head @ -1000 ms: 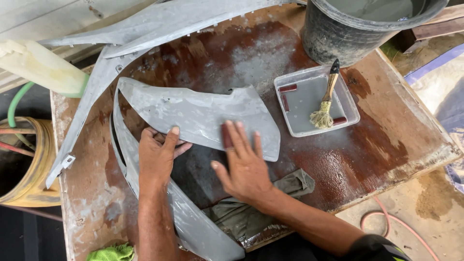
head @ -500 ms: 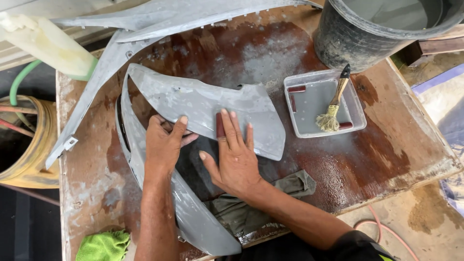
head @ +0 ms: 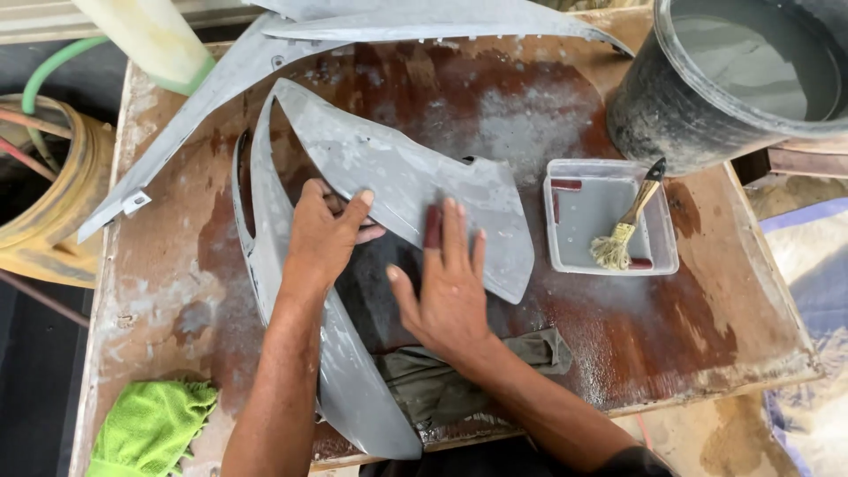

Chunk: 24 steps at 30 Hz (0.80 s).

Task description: The person sands a grey plastic car part with a sanding block, dipping the block into a container of water periodically. They then flip the part over to sand the other side and continue the process on a second car part.

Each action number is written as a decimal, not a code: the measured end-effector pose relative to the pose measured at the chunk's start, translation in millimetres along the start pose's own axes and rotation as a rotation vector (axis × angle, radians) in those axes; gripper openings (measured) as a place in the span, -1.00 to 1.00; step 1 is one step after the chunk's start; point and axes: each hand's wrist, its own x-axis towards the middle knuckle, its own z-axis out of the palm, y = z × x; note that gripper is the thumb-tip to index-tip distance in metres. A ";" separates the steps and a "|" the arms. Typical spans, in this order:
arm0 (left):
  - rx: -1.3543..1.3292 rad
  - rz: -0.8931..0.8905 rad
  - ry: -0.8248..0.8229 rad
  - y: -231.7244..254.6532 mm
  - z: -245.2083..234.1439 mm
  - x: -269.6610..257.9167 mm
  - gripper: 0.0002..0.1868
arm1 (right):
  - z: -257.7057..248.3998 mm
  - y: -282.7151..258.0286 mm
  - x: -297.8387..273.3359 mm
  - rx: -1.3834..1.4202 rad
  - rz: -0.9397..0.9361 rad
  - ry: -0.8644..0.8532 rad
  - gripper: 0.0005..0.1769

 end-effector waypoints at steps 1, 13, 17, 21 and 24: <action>-0.002 0.005 0.004 1.7 0.3 -1.1 -0.48 | -1.5 1.4 0.2 0.000 -0.006 0.002 -0.08; -0.015 -0.006 0.040 3.6 1.3 -3.1 -0.48 | -6.5 22.9 -20.6 -0.044 0.091 0.000 -0.20; 0.035 -0.013 0.009 2.3 1.9 -0.1 -0.49 | 0.0 -11.4 29.1 0.034 -0.085 0.035 -0.18; 0.012 -0.031 0.017 0.0 2.5 2.3 -0.49 | -7.3 2.8 29.3 -0.007 -0.111 0.004 -0.24; -0.011 -0.031 0.024 -3.4 1.5 4.2 -0.52 | -2.6 46.4 1.7 -0.010 0.028 -0.027 -0.29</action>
